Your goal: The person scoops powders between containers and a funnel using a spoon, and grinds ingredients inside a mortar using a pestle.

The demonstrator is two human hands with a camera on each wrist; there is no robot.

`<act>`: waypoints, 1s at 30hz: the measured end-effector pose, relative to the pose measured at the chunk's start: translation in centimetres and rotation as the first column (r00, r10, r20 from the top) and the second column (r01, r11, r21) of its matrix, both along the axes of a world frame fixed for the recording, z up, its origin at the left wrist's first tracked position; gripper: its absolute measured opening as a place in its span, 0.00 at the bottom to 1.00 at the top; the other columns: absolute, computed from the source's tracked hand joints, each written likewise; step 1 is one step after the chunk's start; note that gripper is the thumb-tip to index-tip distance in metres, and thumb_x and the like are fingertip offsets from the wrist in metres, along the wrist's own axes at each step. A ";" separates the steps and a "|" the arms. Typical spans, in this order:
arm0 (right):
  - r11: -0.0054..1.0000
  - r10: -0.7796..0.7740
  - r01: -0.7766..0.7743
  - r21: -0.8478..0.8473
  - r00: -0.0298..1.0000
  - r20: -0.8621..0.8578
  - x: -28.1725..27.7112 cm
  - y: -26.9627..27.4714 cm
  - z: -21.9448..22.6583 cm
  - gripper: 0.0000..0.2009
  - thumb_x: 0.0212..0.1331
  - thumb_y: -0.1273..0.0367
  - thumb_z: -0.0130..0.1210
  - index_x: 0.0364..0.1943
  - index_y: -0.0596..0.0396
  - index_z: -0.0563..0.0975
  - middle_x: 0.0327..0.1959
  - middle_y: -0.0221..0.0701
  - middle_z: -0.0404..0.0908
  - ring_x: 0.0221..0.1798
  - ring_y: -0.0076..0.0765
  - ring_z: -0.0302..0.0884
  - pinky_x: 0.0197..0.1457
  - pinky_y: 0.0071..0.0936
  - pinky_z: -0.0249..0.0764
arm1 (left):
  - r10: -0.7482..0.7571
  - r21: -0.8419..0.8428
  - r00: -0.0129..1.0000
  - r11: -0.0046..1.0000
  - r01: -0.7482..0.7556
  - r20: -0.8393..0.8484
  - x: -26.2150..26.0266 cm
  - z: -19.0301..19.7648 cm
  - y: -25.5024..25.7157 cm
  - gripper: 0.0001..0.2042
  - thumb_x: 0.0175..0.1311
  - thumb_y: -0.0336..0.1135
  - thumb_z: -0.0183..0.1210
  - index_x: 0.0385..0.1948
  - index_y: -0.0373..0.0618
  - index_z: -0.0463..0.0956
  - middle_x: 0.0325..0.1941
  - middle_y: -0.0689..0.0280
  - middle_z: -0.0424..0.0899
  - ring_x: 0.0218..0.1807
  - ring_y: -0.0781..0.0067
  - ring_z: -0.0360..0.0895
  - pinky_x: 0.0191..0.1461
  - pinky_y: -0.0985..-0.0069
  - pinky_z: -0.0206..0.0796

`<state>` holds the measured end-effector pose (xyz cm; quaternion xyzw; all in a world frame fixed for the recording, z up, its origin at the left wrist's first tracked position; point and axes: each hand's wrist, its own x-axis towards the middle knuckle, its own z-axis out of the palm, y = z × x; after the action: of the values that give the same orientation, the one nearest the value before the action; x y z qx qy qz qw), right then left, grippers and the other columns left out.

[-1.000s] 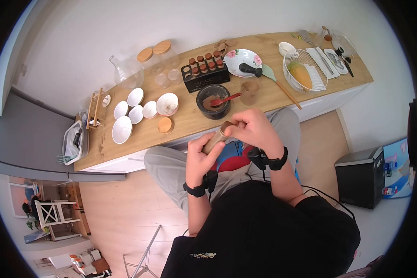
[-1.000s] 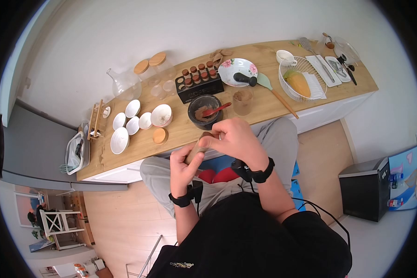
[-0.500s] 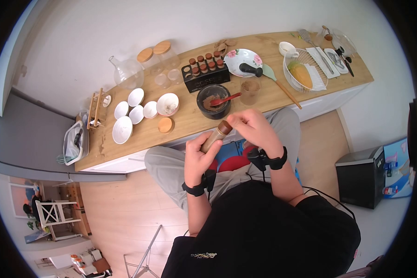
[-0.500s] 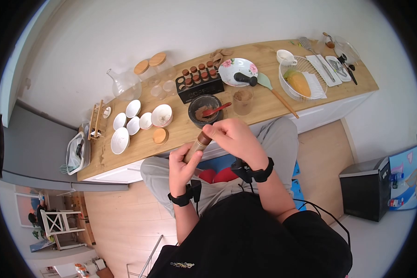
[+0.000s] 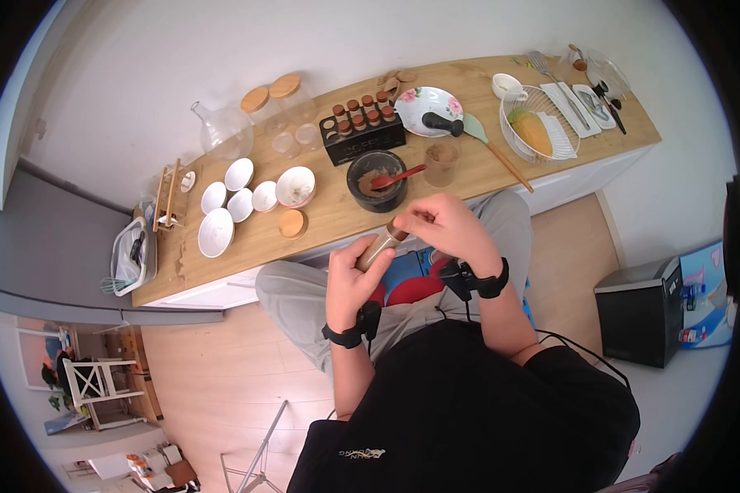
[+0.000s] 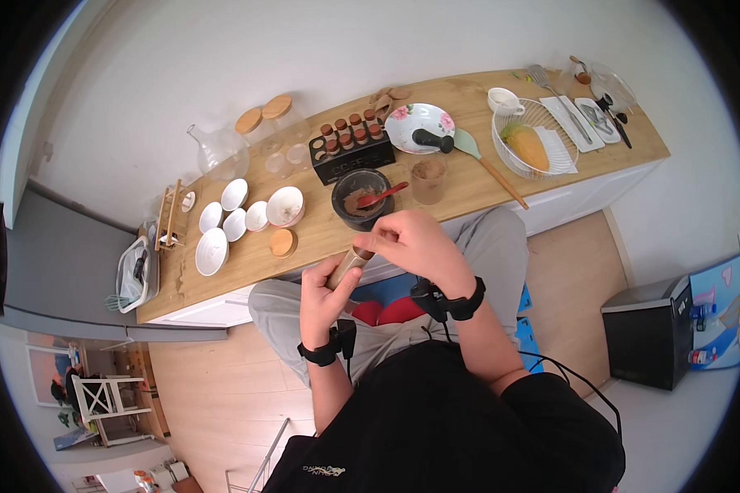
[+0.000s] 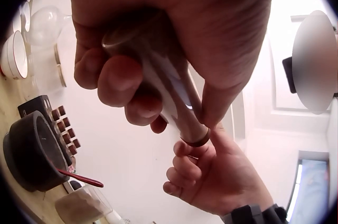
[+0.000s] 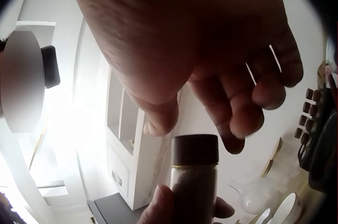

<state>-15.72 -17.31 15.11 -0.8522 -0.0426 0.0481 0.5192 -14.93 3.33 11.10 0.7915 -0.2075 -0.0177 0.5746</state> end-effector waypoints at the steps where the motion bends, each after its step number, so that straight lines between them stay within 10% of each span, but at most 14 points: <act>1: 1.000 0.001 -0.001 0.000 1.000 0.000 0.1 0.0 -0.2 0.13 0.60 0.66 0.61 0.42 0.62 0.80 0.20 0.27 0.76 0.22 0.20 0.67 0.28 0.23 0.65 | 0.001 0.000 1.000 1.000 -0.001 0.000 0.0 0.0 0.1 0.15 0.57 0.37 0.66 0.38 0.33 0.80 0.17 0.62 0.76 0.21 0.80 0.68 0.28 0.78 0.64; 3: 0.956 -0.012 -0.094 0.276 0.933 0.359 0.2 -0.1 -0.5 0.16 0.57 0.59 0.63 0.32 0.62 0.81 0.19 0.35 0.78 0.20 0.28 0.71 0.26 0.25 0.65 | 0.000 -0.020 1.000 1.000 0.000 -0.020 0.1 -0.2 0.3 0.15 0.57 0.37 0.67 0.38 0.33 0.80 0.17 0.62 0.75 0.21 0.80 0.67 0.28 0.78 0.64; 6: 0.945 0.014 -0.158 0.286 0.894 0.449 0.3 0.4 -0.9 0.17 0.57 0.58 0.63 0.30 0.62 0.81 0.19 0.36 0.79 0.20 0.31 0.72 0.26 0.26 0.66 | -0.014 -0.047 1.000 0.999 0.014 -0.009 0.1 -0.2 0.1 0.15 0.57 0.37 0.67 0.37 0.33 0.80 0.16 0.63 0.74 0.21 0.81 0.66 0.27 0.79 0.63; 9: 0.994 0.029 -0.043 0.100 0.991 0.130 -0.2 0.2 0.3 0.11 0.58 0.66 0.62 0.38 0.61 0.82 0.21 0.29 0.79 0.22 0.20 0.68 0.29 0.22 0.67 | -0.027 -0.056 0.999 0.998 0.026 -0.025 0.0 -0.1 -0.4 0.14 0.57 0.37 0.66 0.37 0.33 0.80 0.16 0.64 0.73 0.21 0.81 0.66 0.27 0.78 0.62; 12: 0.981 -0.082 0.087 -0.175 0.996 0.033 -0.2 0.2 1.0 0.13 0.56 0.62 0.64 0.33 0.61 0.82 0.20 0.34 0.80 0.21 0.30 0.73 0.27 0.25 0.67 | -0.066 -0.038 0.996 0.997 0.064 -0.054 -0.2 0.3 -0.6 0.14 0.58 0.36 0.66 0.37 0.33 0.80 0.17 0.63 0.73 0.21 0.81 0.66 0.28 0.79 0.62; 18: 0.961 0.086 -0.178 0.212 0.919 0.384 -0.3 -1.0 -0.4 0.13 0.57 0.64 0.63 0.40 0.61 0.81 0.18 0.27 0.75 0.20 0.20 0.66 0.25 0.22 0.64 | -0.069 -0.105 0.997 0.992 0.066 -0.020 -0.1 -0.2 -0.7 0.14 0.59 0.36 0.65 0.37 0.33 0.80 0.17 0.63 0.74 0.22 0.81 0.66 0.28 0.79 0.62; 28: 0.999 0.028 -0.038 0.037 0.970 0.243 -0.3 -0.1 1.2 0.15 0.54 0.61 0.64 0.28 0.62 0.79 0.16 0.35 0.75 0.19 0.31 0.71 0.24 0.27 0.65 | -0.088 -0.100 0.995 0.992 0.083 -0.047 -0.1 -1.1 -0.8 0.13 0.63 0.37 0.61 0.36 0.33 0.78 0.18 0.67 0.73 0.21 0.82 0.65 0.26 0.79 0.59; 30: 0.995 -0.003 -0.036 0.091 0.919 0.394 -0.2 0.2 0.8 0.17 0.51 0.60 0.66 0.21 0.61 0.75 0.14 0.35 0.72 0.18 0.32 0.70 0.23 0.27 0.64 | -0.358 -0.381 0.886 0.894 0.235 -0.296 -0.2 -1.0 -0.5 0.14 0.68 0.41 0.58 0.35 0.35 0.76 0.18 0.72 0.70 0.19 0.85 0.61 0.23 0.82 0.54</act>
<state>-15.87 -17.07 15.91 -0.8179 -0.1557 -0.1219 0.5403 -15.17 2.87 10.09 0.6238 -0.2195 -0.2150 0.7186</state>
